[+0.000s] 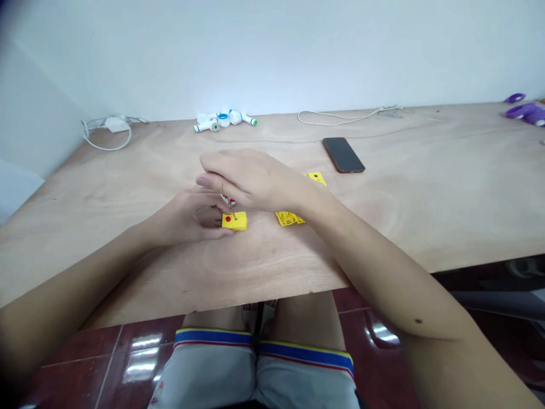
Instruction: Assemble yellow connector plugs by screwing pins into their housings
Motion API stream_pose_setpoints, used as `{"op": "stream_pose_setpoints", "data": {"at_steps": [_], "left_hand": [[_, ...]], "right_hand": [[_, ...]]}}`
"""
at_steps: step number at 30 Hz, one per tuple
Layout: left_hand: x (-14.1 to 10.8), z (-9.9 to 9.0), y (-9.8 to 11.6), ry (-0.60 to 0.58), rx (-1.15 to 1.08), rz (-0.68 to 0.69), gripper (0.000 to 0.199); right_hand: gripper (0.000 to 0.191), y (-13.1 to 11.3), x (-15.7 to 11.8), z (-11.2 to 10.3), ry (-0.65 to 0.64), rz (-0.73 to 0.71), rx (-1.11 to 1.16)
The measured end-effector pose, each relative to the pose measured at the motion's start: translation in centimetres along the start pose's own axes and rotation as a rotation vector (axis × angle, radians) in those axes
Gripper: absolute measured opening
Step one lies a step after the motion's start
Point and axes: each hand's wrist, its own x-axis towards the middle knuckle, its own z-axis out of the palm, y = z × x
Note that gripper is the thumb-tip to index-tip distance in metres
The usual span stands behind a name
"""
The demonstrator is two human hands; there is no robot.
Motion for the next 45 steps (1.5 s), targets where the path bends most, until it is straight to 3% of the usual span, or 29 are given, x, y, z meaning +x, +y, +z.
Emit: {"op": "stream_pose_setpoints", "data": {"at_steps": [3, 10, 14, 19, 29, 33, 36, 41, 45], "left_hand": [[0.0, 0.1, 0.1, -0.002, 0.021, -0.018, 0.023], [0.2, 0.3, 0.1, 0.016, 0.058, 0.0, 0.023], [0.2, 0.3, -0.1, 0.013, 0.081, -0.034, 0.026], [0.3, 0.3, 0.0, -0.013, 0.085, -0.032, 0.025], [0.6, 0.2, 0.0, -0.02, 0.05, 0.034, 0.022], [0.5, 0.3, -0.2, -0.011, 0.081, 0.027, 0.024], [0.5, 0.3, -0.2, -0.013, 0.075, 0.029, 0.022], [0.5, 0.3, 0.0, -0.017, 0.085, 0.007, 0.02], [0.5, 0.3, 0.0, -0.022, 0.069, 0.029, 0.02]], "right_hand": [[0.038, -0.5, 0.4, -0.7, -0.059, 0.038, -0.072], [0.057, -1.8, 2.1, -3.3, -0.244, 0.179, -0.382], [0.05, -1.9, 2.3, -4.0, -0.312, 0.171, -0.306], [0.039, -1.7, 1.6, -4.3, -0.302, 0.119, -0.254], [0.051, -0.2, 1.5, -3.7, -0.299, 0.142, -0.327], [0.034, -1.5, 2.1, -4.1, -0.392, 0.096, -0.232], [0.021, -2.3, 2.2, -3.9, -0.391, 0.114, -0.164], [0.026, -2.4, 2.0, -3.4, -0.324, 0.179, -0.104], [0.045, -2.6, 2.1, -3.8, -0.389, 0.19, -0.022]]}}
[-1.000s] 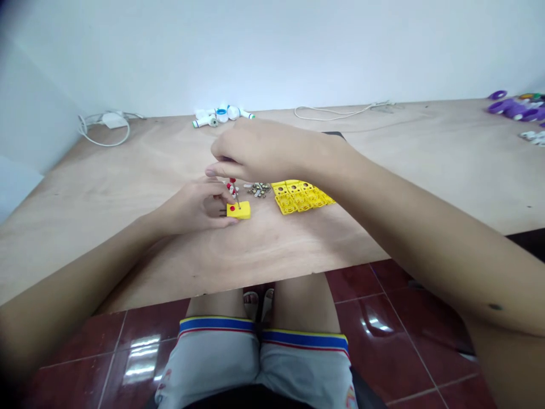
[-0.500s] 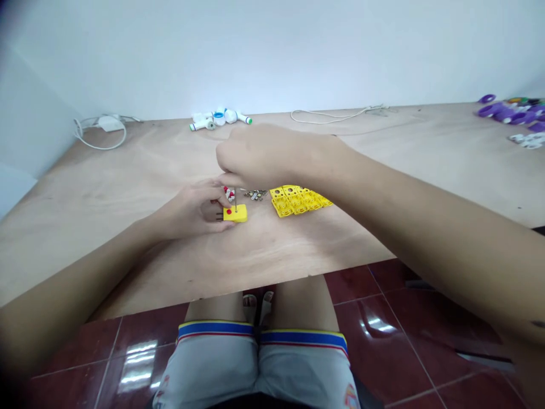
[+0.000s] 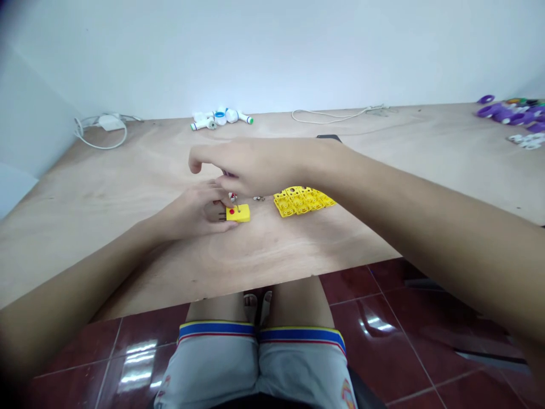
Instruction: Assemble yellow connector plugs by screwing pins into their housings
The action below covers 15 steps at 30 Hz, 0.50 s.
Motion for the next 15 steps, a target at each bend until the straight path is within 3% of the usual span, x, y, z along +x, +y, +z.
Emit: {"op": "stream_pose_setpoints", "data": {"at_steps": [6, 11, 15], "left_hand": [[0.0, 0.1, -0.2, 0.016, -0.01, 0.006, 0.021], [0.0, 0.1, -0.2, -0.002, -0.032, 0.01, 0.02], [-0.1, 0.3, -0.4, 0.018, -0.014, 0.016, 0.022]], "right_hand": [[0.027, -0.3, 0.5, 0.2, 0.024, 0.02, -0.006], [0.054, 0.3, 0.1, 0.2, 0.038, 0.018, 0.0], [0.058, 0.0, -0.2, -0.7, -0.008, -0.011, -0.025]]}}
